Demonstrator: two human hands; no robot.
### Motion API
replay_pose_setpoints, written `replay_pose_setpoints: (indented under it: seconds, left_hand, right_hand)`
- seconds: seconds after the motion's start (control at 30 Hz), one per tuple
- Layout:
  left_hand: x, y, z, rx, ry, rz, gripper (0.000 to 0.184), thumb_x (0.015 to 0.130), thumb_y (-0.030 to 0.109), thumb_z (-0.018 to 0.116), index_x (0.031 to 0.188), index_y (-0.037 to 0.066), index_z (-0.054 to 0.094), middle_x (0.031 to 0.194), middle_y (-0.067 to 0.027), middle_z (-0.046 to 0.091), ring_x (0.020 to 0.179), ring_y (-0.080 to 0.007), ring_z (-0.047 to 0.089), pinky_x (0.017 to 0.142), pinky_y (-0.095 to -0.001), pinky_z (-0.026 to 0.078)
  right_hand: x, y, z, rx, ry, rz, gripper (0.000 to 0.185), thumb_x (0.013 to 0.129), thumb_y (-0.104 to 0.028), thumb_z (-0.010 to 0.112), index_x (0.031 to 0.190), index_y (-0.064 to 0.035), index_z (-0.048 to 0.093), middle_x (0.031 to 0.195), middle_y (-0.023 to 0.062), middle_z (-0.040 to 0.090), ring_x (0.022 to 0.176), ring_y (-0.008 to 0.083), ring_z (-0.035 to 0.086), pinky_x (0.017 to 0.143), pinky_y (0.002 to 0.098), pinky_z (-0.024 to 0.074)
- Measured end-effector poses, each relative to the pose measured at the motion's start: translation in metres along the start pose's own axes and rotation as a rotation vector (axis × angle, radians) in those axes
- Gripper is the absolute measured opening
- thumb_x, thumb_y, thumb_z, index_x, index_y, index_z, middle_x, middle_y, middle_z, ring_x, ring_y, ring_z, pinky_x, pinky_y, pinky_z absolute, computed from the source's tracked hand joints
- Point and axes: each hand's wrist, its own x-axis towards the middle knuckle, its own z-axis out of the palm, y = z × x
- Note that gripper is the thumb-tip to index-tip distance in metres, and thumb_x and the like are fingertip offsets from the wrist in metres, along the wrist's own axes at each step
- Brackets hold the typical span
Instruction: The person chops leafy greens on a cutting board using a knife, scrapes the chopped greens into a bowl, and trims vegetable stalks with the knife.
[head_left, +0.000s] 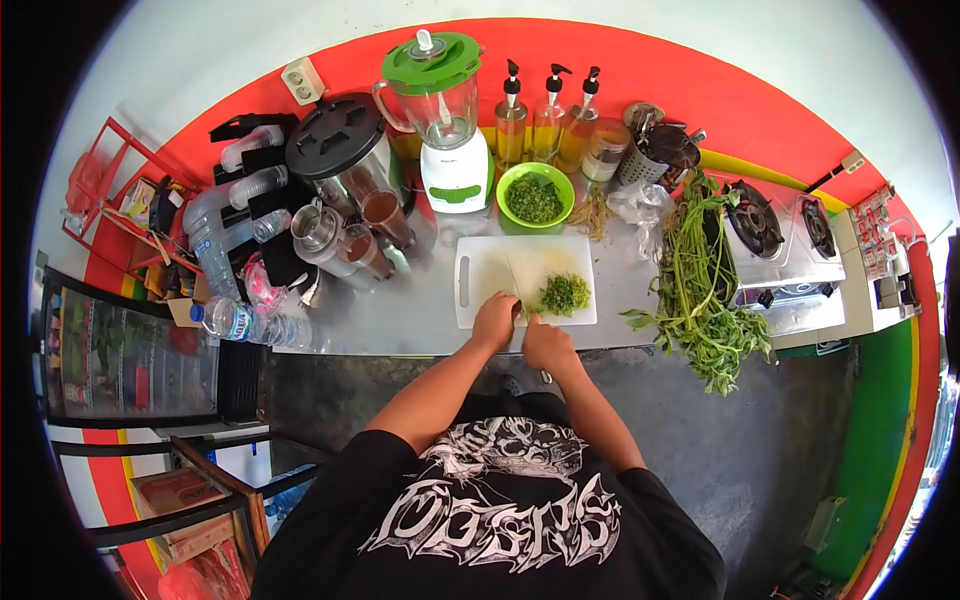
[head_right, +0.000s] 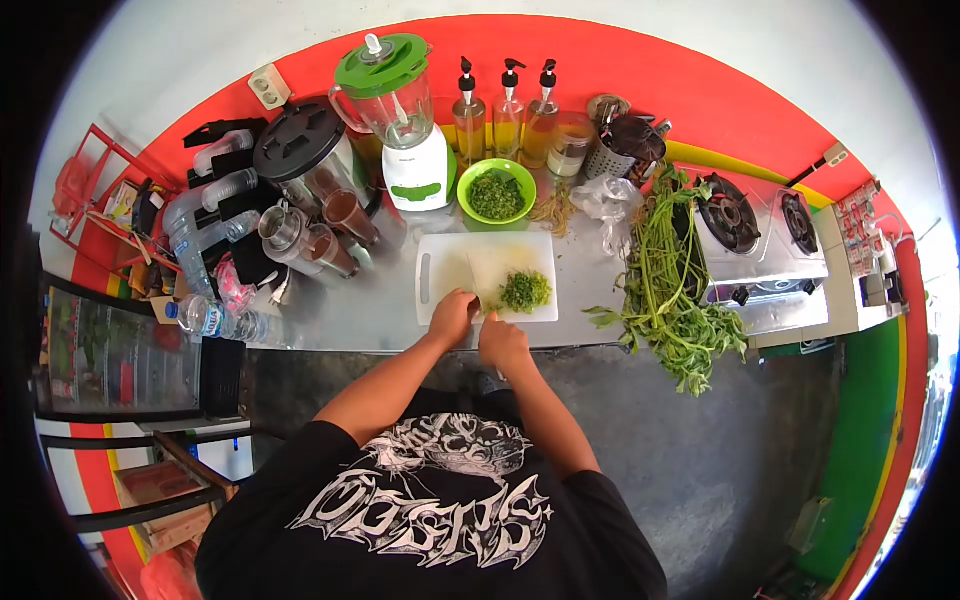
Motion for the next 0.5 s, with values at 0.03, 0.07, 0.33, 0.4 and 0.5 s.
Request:
replay_pose_setpoints:
  seconds: [0.03,0.07,0.33,0.4,0.5]
  left_hand:
    - [-0.001,0.001,0.0,0.018,-0.003,-0.014,0.005,0.082,0.004,0.067,0.087,0.004,0.068,0.088,-0.0176,0.064,0.092,-0.0389,0.063,0.08,-0.0489,0.05]
    - [-0.002,0.001,0.0,-0.002,0.019,-0.024,0.005,0.081,0.004,0.068,0.086,0.003,0.067,0.088,-0.0175,0.064,0.091,-0.0393,0.063,0.079,-0.0488,0.05]
    - [-0.005,0.002,-0.005,-0.028,0.018,-0.02,0.007,0.083,0.005,0.067,0.09,0.005,0.066,0.091,-0.0155,0.064,0.09,-0.0388,0.063,0.077,-0.0489,0.051]
    - [-0.007,0.005,-0.006,-0.038,0.052,-0.027,0.007,0.083,0.006,0.067,0.09,0.005,0.068,0.089,-0.0167,0.065,0.089,-0.0397,0.063,0.077,-0.0495,0.051]
    - [-0.015,0.009,-0.008,-0.046,0.068,-0.008,0.008,0.084,0.007,0.067,0.091,0.005,0.069,0.089,-0.0181,0.065,0.088,-0.0405,0.063,0.076,-0.0493,0.051]
  right_hand:
    - [0.001,-0.001,0.004,0.005,0.001,-0.001,0.028,0.09,-0.014,0.055,0.111,0.003,0.048,0.101,0.0291,0.07,0.096,0.0436,0.072,0.082,0.0521,0.0578]
    - [0.003,-0.002,0.012,0.016,0.027,0.003,0.028,0.09,-0.014,0.056,0.111,0.0025,0.048,0.101,0.0293,0.07,0.095,0.0442,0.071,0.082,0.0522,0.0576]
    - [0.011,0.004,0.021,0.08,0.095,-0.02,0.03,0.089,-0.015,0.057,0.111,0.0026,0.047,0.095,0.0303,0.07,0.091,0.0466,0.071,0.081,0.0538,0.0569]
    - [0.008,0.0,0.026,0.101,0.097,0.012,0.029,0.089,-0.015,0.056,0.111,0.0027,0.047,0.094,0.0305,0.07,0.09,0.0469,0.071,0.08,0.054,0.0571]
    - [0.011,0.001,0.031,0.116,0.124,0.012,0.029,0.09,-0.015,0.056,0.111,0.0029,0.048,0.095,0.0314,0.069,0.091,0.0476,0.07,0.081,0.0535,0.057]
